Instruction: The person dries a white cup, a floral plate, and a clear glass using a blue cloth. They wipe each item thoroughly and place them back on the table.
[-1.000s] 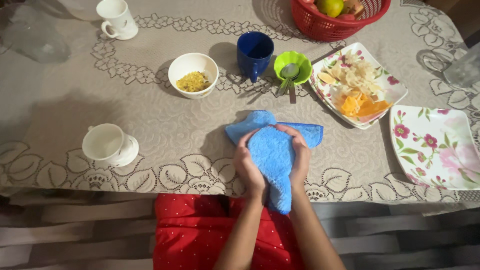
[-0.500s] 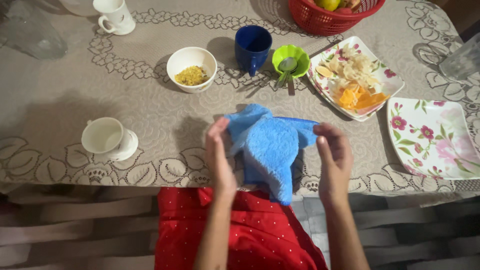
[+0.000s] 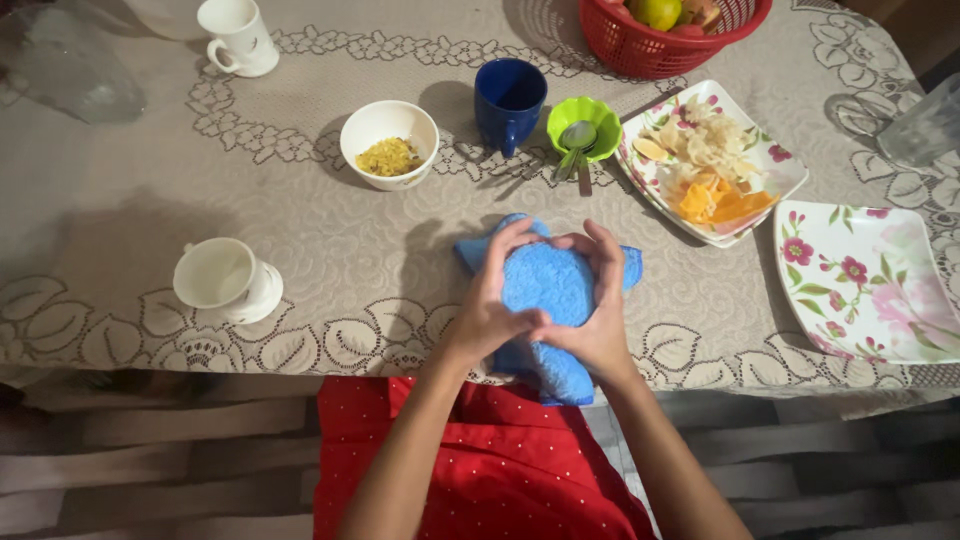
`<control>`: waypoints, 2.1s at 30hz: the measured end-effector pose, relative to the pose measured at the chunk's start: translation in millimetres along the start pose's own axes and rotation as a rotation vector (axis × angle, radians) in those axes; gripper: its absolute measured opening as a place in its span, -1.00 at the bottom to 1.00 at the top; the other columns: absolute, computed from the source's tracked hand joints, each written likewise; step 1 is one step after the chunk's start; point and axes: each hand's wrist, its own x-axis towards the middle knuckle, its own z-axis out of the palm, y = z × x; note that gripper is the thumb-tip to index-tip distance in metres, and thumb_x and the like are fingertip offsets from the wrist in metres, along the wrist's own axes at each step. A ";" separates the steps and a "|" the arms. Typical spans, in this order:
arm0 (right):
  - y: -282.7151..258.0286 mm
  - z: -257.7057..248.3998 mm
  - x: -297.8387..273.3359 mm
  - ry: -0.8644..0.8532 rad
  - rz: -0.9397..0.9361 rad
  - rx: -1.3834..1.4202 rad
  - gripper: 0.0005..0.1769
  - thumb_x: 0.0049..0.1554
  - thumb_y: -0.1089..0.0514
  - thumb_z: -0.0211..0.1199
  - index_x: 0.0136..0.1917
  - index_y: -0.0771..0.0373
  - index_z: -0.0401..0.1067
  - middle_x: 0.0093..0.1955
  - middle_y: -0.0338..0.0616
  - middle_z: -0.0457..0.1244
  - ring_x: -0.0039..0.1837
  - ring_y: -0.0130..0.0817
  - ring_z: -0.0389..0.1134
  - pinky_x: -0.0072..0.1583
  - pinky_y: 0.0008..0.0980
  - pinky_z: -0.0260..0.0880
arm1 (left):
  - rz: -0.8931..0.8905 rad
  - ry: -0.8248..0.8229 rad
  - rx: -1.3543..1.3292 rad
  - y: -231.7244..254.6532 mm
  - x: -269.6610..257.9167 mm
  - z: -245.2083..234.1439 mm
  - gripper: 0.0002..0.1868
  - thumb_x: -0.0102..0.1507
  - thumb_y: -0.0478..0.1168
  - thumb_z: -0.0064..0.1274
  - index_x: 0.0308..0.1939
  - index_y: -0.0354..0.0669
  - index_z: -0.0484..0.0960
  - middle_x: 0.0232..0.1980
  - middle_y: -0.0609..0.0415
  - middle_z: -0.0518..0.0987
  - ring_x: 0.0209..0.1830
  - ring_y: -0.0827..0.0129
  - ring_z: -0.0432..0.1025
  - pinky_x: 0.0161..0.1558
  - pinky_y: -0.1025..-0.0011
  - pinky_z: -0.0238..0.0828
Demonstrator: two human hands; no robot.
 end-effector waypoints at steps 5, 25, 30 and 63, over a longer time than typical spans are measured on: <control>15.4 0.0 -2.1 0.011 -0.016 0.016 0.54 -0.32 -0.34 0.66 0.67 0.19 -0.12 0.48 0.11 0.14 0.52 -0.09 0.20 0.61 -0.07 0.17 | -0.077 0.008 -0.176 -2.6 -9.9 2.1 0.58 -0.12 0.51 0.38 0.67 -0.22 -0.16 0.47 -0.16 0.25 0.56 0.10 0.17 0.58 0.13 0.09; 22.5 5.0 -26.1 -0.045 0.223 0.048 0.31 -0.18 -0.06 0.62 0.59 0.27 -0.11 0.49 0.02 0.12 0.56 -0.23 0.15 0.56 -0.15 0.12 | -0.067 0.083 -0.012 5.8 -25.5 12.8 0.63 -0.11 0.19 0.55 0.70 -0.18 -0.34 0.59 -0.32 0.18 0.61 -0.03 0.18 0.60 0.09 0.16; 24.8 10.1 -35.9 0.011 0.061 -0.403 -0.07 -0.14 -0.01 0.57 0.40 0.30 0.25 0.38 0.15 0.26 0.46 0.03 0.24 0.49 -0.03 0.13 | 0.019 0.177 0.183 4.5 -28.6 22.0 0.61 -0.10 0.07 0.59 0.70 -0.21 -0.32 0.55 -0.35 0.28 0.55 -0.06 0.30 0.53 0.06 0.27; -89.9 7.9 3.8 -0.342 -0.208 -0.949 -0.27 0.18 -0.16 0.22 0.42 0.40 0.31 0.51 0.12 0.17 0.50 0.00 0.19 0.38 -0.07 0.17 | -0.041 0.363 0.366 -11.4 -35.2 26.7 -0.27 0.24 -0.06 0.20 0.42 -0.17 0.27 0.25 -0.20 0.58 0.21 0.05 0.54 0.17 0.23 0.51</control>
